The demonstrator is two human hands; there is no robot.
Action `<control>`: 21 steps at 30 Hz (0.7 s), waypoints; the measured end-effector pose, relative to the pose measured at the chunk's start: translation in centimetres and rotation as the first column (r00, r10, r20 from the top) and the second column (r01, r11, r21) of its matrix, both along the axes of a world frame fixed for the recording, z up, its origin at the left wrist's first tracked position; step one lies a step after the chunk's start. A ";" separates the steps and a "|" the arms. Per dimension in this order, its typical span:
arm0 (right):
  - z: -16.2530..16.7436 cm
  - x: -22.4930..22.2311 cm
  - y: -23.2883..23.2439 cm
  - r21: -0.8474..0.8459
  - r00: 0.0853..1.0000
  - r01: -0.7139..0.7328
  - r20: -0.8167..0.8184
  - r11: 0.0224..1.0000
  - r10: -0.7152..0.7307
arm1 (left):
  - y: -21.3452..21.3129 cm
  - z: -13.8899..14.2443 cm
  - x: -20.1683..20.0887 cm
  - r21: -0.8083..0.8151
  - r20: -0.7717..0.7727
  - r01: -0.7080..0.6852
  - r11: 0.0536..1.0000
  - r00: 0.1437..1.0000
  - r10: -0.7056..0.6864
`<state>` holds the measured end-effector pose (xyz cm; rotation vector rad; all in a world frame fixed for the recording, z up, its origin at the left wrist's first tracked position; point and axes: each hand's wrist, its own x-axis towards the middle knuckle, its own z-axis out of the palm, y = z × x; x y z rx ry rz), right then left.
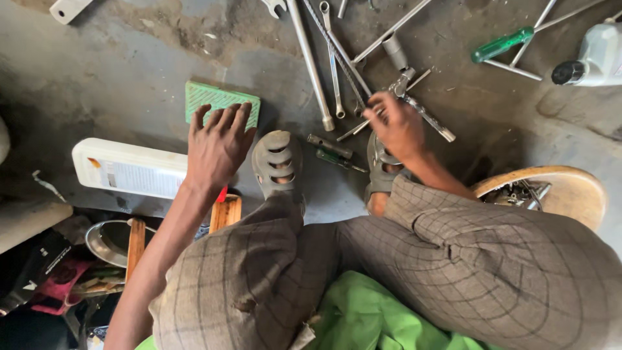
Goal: The person sits on the floor and handles motorcycle engine parts, including a clutch basket and cylinder head, using a cloth to wipe them. They then gather various tools from the floor and place them into a metal tray on a workbench.
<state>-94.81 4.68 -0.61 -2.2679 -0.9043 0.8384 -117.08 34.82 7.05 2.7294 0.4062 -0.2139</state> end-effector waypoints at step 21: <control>-5.4 -10.4 -1.0 -0.304 0.811 -0.526 0.099 0.794 0.576 | -7.4 -4.4 2.7 -0.867 -0.286 -0.455 0.204 0.789 0.543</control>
